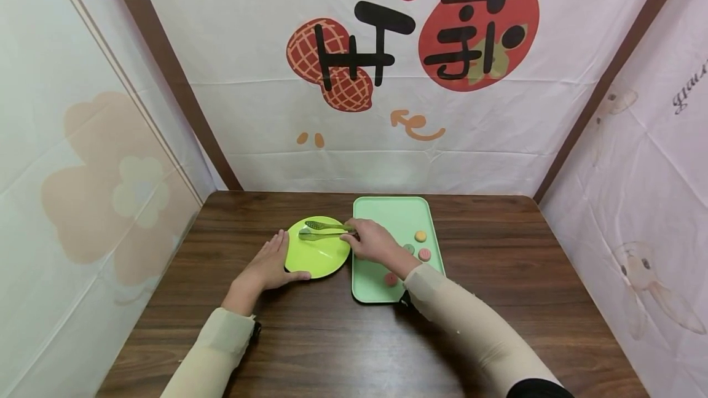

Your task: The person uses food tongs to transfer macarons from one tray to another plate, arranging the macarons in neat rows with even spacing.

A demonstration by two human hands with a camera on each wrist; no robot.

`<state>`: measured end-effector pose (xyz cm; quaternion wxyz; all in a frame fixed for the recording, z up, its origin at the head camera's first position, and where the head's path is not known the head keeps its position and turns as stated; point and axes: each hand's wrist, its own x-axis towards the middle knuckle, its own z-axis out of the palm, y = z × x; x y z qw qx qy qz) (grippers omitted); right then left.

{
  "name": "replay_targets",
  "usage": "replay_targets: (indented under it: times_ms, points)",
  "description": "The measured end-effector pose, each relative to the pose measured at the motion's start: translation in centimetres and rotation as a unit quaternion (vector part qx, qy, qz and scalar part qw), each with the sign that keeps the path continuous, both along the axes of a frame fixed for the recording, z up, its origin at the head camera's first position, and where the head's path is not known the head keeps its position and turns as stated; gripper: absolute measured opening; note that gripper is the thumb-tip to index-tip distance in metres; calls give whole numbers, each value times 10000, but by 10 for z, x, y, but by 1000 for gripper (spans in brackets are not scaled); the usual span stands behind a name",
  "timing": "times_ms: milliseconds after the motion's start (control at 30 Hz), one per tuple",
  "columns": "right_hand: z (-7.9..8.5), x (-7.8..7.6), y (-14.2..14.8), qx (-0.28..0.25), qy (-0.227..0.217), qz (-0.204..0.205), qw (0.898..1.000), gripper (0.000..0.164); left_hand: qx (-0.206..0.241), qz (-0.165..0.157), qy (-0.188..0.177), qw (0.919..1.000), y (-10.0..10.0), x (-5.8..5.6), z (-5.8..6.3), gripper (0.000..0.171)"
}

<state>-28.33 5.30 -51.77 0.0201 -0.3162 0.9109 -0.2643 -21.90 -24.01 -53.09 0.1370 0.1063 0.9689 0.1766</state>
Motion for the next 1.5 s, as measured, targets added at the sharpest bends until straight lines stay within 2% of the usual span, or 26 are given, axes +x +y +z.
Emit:
replay_targets:
  times_ms: [200,433,833,1267,1500]
  points:
    - [7,2,8,-185,158,-121,9996,41,5,-2,17,10000,0,-1,0,135]
    - [13,5,25,-412,153,-275,9987,26,35,8,-25,10000,1,2,3,133]
    - [19,10,57,-496,164,-630,9966,36,99,41,53,9999,2,1,0,134]
    - [15,18,86,-540,464,-615,9956,36,90,6,166,9998,0,1,-5,134]
    - [12,29,103,-545,288,-745,9953,38,167,75,102,9998,0,0,-7,135]
